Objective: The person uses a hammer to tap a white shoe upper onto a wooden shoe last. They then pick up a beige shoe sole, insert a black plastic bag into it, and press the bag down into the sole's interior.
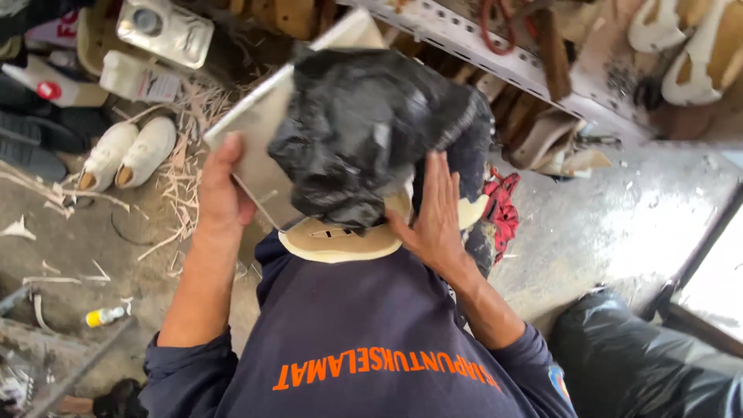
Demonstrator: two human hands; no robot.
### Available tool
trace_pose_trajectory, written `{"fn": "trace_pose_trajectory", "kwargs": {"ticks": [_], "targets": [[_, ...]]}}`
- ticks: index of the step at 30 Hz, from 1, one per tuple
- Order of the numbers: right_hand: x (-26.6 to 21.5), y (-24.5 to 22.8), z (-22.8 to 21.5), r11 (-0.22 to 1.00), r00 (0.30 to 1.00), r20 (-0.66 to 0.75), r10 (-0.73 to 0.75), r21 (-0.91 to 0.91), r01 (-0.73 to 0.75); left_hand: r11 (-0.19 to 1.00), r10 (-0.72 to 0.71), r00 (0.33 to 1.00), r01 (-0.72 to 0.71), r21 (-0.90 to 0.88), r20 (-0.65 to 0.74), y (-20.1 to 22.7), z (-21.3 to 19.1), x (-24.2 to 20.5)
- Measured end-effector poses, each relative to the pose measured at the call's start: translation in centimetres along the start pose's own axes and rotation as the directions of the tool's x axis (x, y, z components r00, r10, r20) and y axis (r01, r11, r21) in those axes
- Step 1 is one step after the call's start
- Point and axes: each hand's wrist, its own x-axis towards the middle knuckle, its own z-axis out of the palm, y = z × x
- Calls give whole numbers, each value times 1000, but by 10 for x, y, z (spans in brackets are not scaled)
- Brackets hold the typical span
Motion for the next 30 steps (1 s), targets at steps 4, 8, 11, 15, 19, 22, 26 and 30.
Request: {"fn": "trace_pose_trajectory", "kwargs": {"ticks": [4,8,11,15,19,22,26,30], "targets": [[-3,24,0,973,981,31,-190,-128,193,991,-14,990,-6,-137,-139,35,-36,5],[15,1,-16,989,997,54,52,-140,-44,977,109,981,-135,-163,-161,14,-118,49],[18,4,-12,964,987,90,135,-244,-109,994,51,962,-74,-78,-268,-53,-188,101],[14,15,-2,926,953,171,252,-329,-186,993,-93,894,55,-100,-439,-162,-259,167],[19,-13,-11,921,938,79,337,-236,-311,985,-166,804,109,-134,-571,-180,-232,193],[31,-25,-25,916,944,-10,329,-241,-322,970,-180,791,45,-237,-585,-220,-255,228],[36,-19,-33,899,901,-58,430,-68,-433,909,-320,878,178,-376,-356,-217,-238,248],[55,-36,-39,871,889,-39,456,223,-437,902,-429,798,357,-242,-422,-240,-248,287]]}}
